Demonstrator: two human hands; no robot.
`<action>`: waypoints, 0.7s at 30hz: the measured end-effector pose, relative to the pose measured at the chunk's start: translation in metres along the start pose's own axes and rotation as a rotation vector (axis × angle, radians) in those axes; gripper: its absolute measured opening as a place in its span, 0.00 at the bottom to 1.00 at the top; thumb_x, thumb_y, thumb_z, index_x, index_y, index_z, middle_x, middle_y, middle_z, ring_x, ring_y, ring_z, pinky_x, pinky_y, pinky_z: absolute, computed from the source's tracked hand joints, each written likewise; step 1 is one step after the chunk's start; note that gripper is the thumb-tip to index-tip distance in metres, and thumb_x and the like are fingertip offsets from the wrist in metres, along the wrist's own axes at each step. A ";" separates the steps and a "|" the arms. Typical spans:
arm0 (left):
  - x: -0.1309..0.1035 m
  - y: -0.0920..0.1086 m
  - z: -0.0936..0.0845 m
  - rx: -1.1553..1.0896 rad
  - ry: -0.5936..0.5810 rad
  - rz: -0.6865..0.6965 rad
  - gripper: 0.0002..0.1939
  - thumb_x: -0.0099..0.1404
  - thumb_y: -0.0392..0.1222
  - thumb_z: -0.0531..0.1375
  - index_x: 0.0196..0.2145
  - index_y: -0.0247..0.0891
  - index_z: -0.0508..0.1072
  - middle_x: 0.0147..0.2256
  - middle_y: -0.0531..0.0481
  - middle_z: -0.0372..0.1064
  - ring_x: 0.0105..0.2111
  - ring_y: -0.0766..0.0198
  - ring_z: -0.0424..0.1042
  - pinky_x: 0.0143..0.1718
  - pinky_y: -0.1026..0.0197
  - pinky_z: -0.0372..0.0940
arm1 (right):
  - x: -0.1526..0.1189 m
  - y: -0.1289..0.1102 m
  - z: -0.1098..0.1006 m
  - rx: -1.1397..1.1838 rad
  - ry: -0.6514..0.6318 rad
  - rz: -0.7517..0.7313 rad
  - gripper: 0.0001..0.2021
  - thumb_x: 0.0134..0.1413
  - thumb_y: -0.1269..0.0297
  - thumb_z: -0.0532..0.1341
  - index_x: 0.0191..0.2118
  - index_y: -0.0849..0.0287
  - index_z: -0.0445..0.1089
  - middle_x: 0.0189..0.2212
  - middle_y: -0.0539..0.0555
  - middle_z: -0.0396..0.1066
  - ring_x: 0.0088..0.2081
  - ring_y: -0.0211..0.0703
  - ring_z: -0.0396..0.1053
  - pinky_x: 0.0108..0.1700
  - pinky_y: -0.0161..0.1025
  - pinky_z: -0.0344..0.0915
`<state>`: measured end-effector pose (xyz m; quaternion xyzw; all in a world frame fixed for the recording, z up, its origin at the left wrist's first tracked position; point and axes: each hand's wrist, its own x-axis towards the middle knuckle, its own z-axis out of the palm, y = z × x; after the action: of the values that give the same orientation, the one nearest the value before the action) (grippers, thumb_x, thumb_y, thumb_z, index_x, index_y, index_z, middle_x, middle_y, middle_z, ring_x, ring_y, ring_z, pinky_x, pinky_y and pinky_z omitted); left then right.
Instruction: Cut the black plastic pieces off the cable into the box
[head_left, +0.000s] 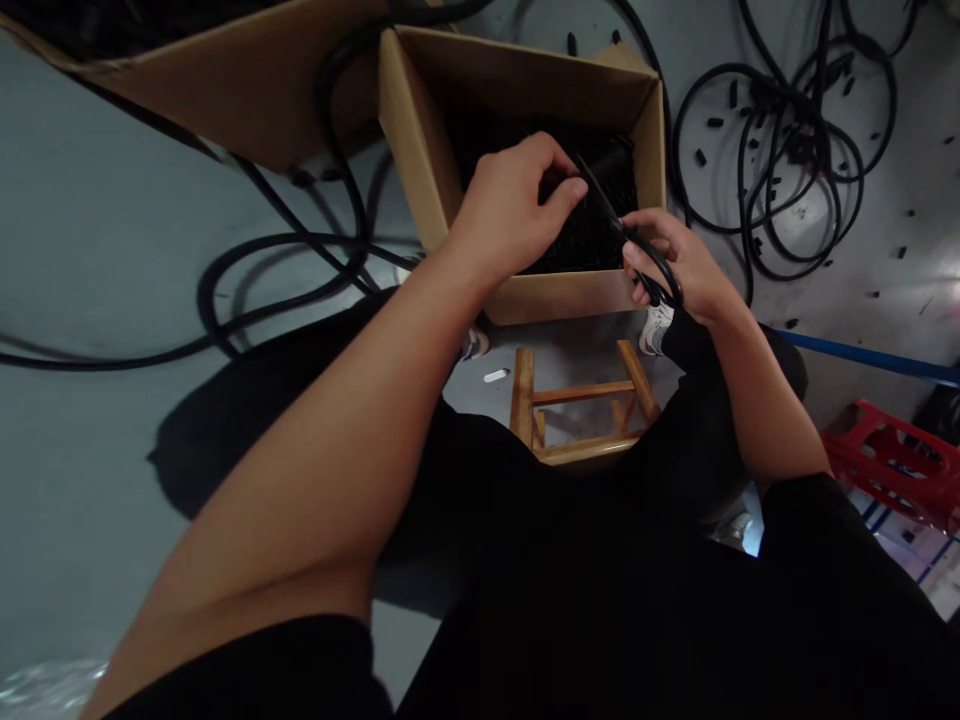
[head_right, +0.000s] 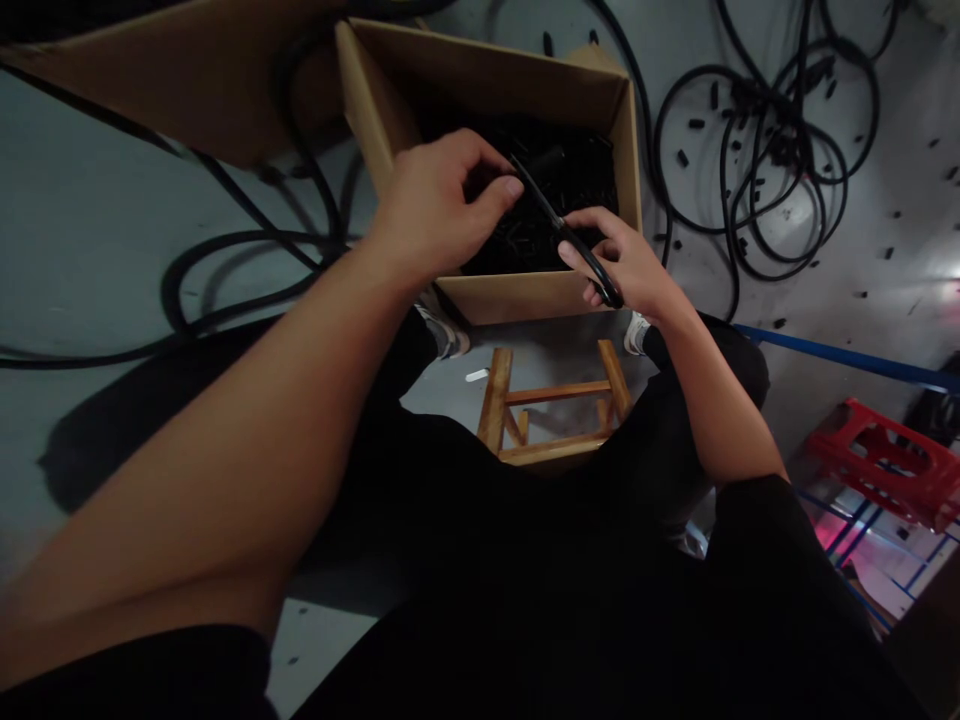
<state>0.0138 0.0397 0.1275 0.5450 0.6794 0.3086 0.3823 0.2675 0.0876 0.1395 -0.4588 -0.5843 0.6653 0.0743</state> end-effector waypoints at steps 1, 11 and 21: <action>0.000 -0.001 0.000 -0.005 -0.004 0.003 0.12 0.77 0.52 0.61 0.49 0.44 0.78 0.55 0.44 0.85 0.55 0.47 0.79 0.66 0.44 0.71 | 0.000 0.000 0.000 0.007 0.004 -0.003 0.35 0.64 0.29 0.77 0.62 0.47 0.73 0.32 0.47 0.72 0.27 0.40 0.74 0.28 0.39 0.75; -0.006 -0.010 0.018 -0.048 -0.041 0.097 0.13 0.76 0.58 0.67 0.48 0.48 0.81 0.47 0.47 0.86 0.57 0.43 0.80 0.63 0.45 0.74 | 0.006 0.005 0.002 -0.047 0.046 -0.039 0.36 0.61 0.25 0.77 0.55 0.49 0.69 0.33 0.45 0.68 0.31 0.37 0.71 0.31 0.34 0.72; 0.001 -0.009 0.009 -0.045 -0.037 0.106 0.12 0.77 0.55 0.64 0.49 0.48 0.80 0.46 0.48 0.85 0.58 0.43 0.78 0.67 0.39 0.71 | 0.009 0.006 0.004 -0.061 0.153 -0.170 0.30 0.63 0.37 0.80 0.49 0.52 0.67 0.34 0.45 0.68 0.30 0.33 0.66 0.29 0.31 0.68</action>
<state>0.0171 0.0386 0.1148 0.5772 0.6351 0.3336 0.3901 0.2623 0.0879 0.1292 -0.4592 -0.6335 0.6015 0.1610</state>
